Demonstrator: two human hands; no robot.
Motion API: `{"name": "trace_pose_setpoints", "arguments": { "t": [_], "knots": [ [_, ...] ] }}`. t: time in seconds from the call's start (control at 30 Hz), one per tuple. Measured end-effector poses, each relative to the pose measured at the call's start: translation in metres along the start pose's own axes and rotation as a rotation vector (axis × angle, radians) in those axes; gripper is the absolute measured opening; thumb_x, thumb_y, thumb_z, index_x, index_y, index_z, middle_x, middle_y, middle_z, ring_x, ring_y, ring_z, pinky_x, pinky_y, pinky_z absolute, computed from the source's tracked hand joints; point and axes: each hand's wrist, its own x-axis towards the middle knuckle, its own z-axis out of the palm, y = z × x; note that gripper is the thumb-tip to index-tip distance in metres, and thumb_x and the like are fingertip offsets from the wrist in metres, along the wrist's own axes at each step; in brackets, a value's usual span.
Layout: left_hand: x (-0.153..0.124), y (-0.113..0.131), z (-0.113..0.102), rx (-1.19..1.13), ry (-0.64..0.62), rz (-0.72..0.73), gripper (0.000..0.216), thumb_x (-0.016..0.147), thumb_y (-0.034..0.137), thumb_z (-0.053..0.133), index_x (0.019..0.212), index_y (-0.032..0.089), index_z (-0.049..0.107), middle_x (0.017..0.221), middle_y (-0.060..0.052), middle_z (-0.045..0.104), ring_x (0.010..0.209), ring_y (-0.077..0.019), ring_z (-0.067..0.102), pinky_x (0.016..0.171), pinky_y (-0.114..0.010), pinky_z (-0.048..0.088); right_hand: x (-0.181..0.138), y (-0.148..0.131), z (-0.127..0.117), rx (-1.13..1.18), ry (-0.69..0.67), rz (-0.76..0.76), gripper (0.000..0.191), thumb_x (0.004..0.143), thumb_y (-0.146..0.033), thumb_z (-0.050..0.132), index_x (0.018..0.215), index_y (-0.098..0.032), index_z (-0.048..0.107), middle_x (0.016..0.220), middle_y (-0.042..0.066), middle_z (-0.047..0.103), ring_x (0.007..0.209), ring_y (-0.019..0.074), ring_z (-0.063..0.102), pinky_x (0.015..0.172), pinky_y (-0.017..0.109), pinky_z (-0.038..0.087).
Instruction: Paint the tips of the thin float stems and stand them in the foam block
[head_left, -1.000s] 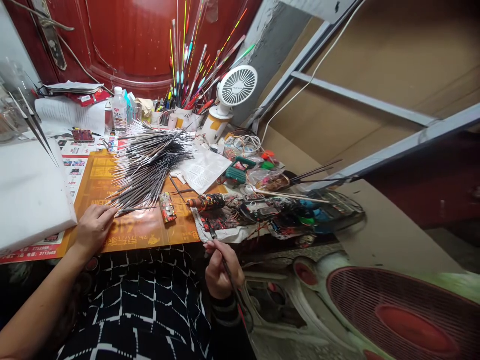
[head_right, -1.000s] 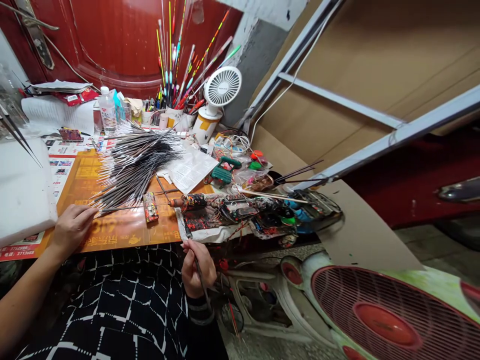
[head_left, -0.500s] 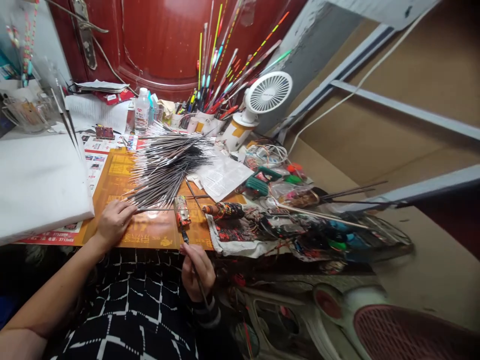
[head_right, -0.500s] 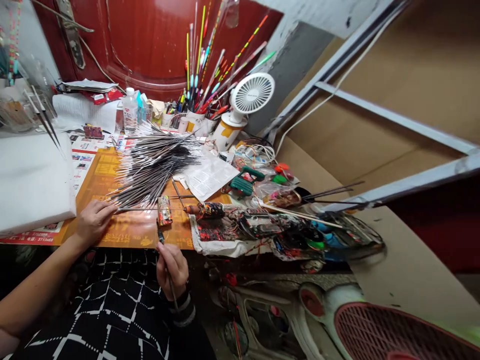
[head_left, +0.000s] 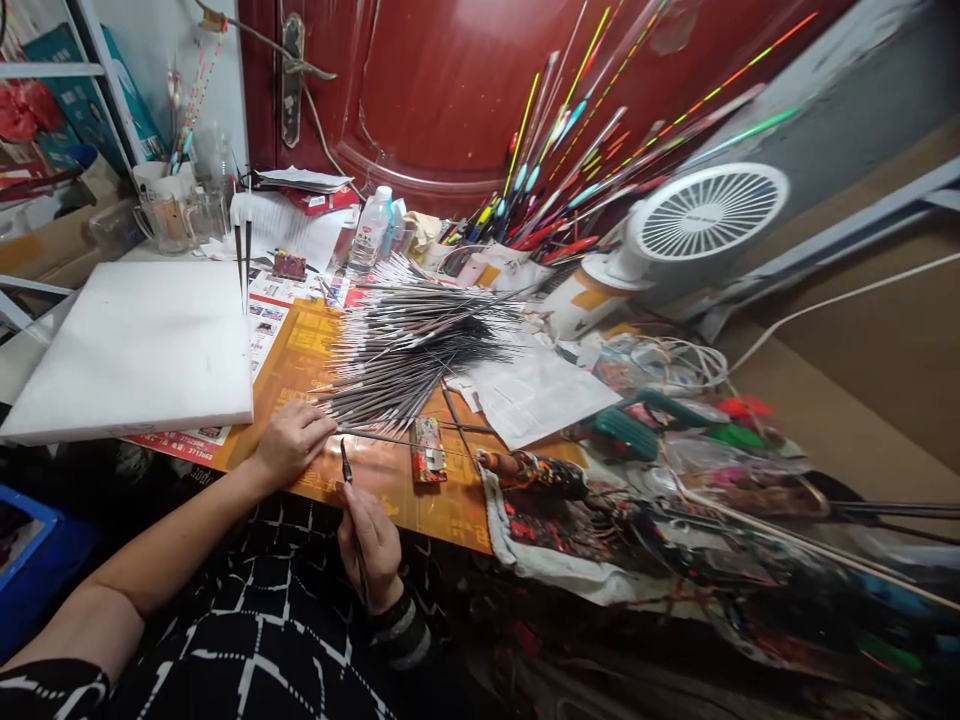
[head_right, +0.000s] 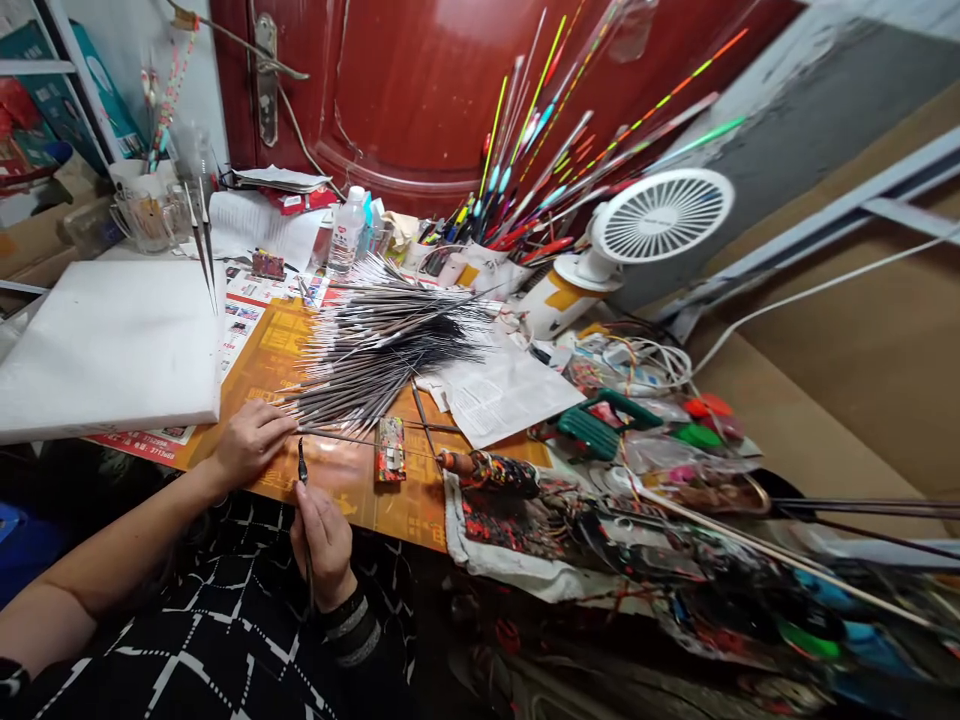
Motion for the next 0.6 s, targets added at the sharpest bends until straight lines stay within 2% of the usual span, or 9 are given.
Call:
{"name": "trace_pose_setpoints", "arguments": {
  "t": [0.33, 0.6],
  "knots": [
    [-0.002, 0.0, 0.002, -0.043, -0.008, -0.024, 0.02, 0.101, 0.021, 0.051, 0.103, 0.019, 0.071, 0.093, -0.007, 0.069, 0.086, -0.0194, 0.062, 0.08, -0.036, 0.052, -0.01, 0.003, 0.005, -0.068, -0.066, 0.026, 0.06, 0.097, -0.006, 0.052, 0.154, -0.023, 0.042, 0.117, 0.012, 0.074, 0.104, 0.0242, 0.074, 0.088, 0.039, 0.066],
    [-0.001, 0.001, 0.001, -0.03, 0.021, -0.004, 0.019, 0.103, 0.022, 0.051, 0.101, 0.019, 0.07, 0.091, -0.006, 0.07, 0.083, -0.0189, 0.06, 0.078, -0.034, 0.05, -0.004, -0.001, 0.005, -0.091, -0.072, 0.015, 0.062, 0.097, -0.004, 0.051, 0.155, -0.023, 0.042, 0.116, 0.012, 0.074, 0.106, 0.0241, 0.073, 0.088, 0.039, 0.065]
  ]
}}
